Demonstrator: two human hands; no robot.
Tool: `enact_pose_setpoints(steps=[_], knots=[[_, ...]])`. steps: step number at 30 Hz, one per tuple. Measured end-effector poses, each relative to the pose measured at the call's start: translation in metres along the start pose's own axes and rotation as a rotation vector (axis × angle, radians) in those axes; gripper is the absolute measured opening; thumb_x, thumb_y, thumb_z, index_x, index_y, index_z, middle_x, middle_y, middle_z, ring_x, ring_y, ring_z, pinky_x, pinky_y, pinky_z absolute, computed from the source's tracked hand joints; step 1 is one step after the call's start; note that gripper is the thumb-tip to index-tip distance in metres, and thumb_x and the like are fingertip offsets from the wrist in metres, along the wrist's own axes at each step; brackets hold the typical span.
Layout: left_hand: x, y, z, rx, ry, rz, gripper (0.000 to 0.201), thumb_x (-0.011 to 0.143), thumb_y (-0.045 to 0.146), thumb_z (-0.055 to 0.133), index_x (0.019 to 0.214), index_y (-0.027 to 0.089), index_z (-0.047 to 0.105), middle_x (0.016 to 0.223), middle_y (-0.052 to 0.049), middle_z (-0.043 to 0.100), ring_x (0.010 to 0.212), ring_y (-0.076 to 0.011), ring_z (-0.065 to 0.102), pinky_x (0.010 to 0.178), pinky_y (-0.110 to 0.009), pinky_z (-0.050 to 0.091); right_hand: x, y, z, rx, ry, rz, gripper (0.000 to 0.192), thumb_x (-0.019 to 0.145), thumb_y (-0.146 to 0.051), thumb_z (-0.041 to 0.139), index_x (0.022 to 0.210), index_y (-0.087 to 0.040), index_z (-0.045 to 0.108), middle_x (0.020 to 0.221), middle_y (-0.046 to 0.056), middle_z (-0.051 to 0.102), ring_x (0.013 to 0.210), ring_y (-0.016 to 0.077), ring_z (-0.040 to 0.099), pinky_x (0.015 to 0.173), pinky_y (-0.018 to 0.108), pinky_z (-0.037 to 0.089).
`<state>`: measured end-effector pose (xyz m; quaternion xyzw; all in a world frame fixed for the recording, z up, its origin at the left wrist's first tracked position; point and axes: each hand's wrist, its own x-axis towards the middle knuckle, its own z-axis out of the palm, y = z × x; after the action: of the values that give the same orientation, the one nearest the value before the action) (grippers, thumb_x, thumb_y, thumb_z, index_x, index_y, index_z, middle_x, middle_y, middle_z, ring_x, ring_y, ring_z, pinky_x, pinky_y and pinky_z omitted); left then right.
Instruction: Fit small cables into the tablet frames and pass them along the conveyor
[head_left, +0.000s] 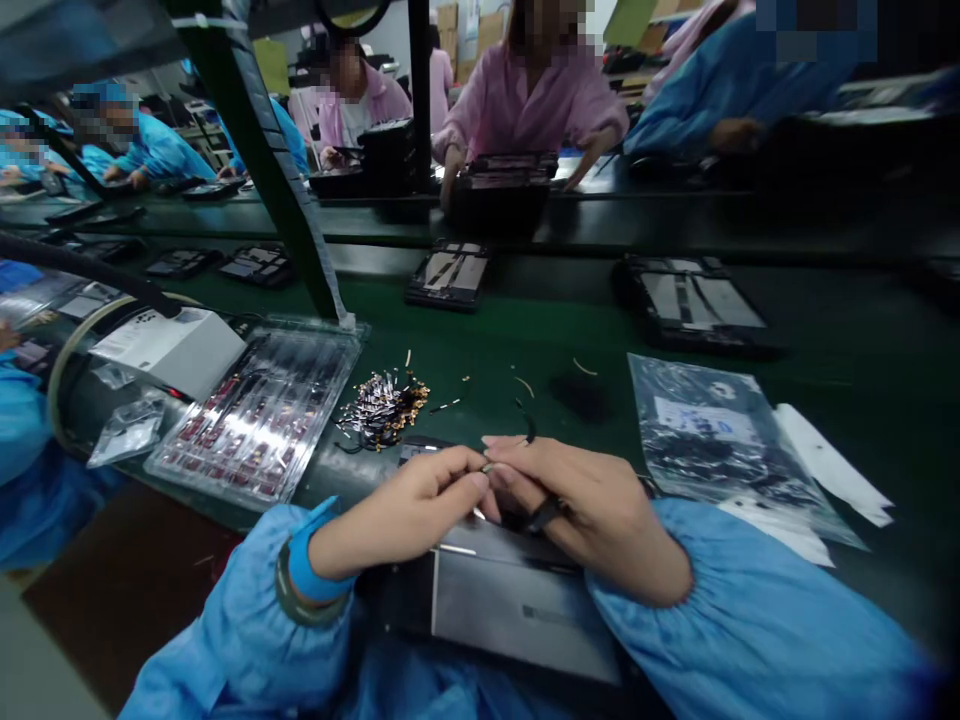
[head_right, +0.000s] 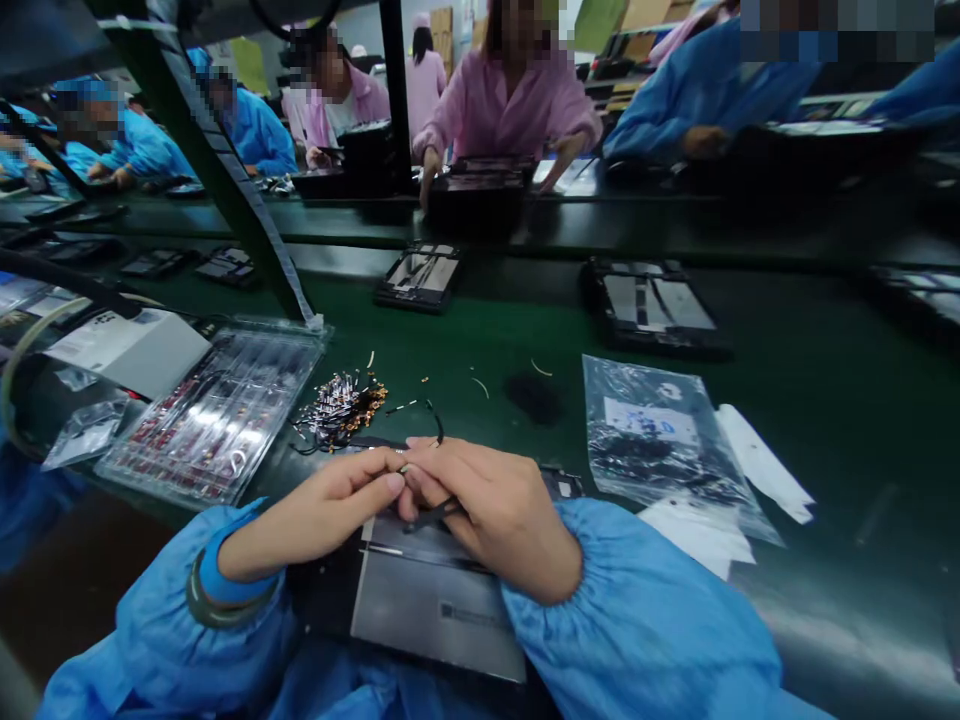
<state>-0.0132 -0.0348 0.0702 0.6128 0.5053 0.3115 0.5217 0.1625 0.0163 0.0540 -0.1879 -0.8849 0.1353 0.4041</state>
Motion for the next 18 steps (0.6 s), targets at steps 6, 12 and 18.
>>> enact_pose_setpoints(steps=[6,12,18], knots=[[0.005,-0.004,0.006,-0.084,0.100,-0.027,0.023,0.086,0.027,0.047,0.083,0.015,0.067,0.077,-0.004,0.068,0.078,-0.0167,0.061,0.070,-0.025,0.046,-0.006,-0.008,-0.003,-0.287,0.042,-0.074,0.015,0.089,-0.013,0.055,0.102,-0.010,0.064,0.083,0.010,0.071,0.072,0.0164,0.066,0.060,0.025,0.052],[0.002,-0.011,0.020,0.228,0.252,0.096,0.028,0.089,0.026,0.042,0.084,0.017,0.067,0.072,-0.002,0.064,0.066,-0.0137,0.056,0.062,-0.024,0.041,-0.007,-0.016,0.006,-0.495,-0.002,-0.112,0.016,0.091,-0.012,0.049,0.090,-0.009,0.064,0.076,0.010,0.069,0.062,0.0165,0.062,0.053,0.027,0.044],[0.003,-0.009,0.004,-0.321,0.185,-0.183,0.033,0.083,0.040,0.057,0.098,0.014,0.070,0.090,-0.009,0.071,0.063,-0.0128,0.060,0.055,-0.022,0.048,-0.009,-0.012,-0.011,-0.282,0.236,0.152,0.011,0.085,-0.007,0.054,0.082,-0.018,0.056,0.072,0.004,0.060,0.063,0.0121,0.057,0.057,0.022,0.045]])
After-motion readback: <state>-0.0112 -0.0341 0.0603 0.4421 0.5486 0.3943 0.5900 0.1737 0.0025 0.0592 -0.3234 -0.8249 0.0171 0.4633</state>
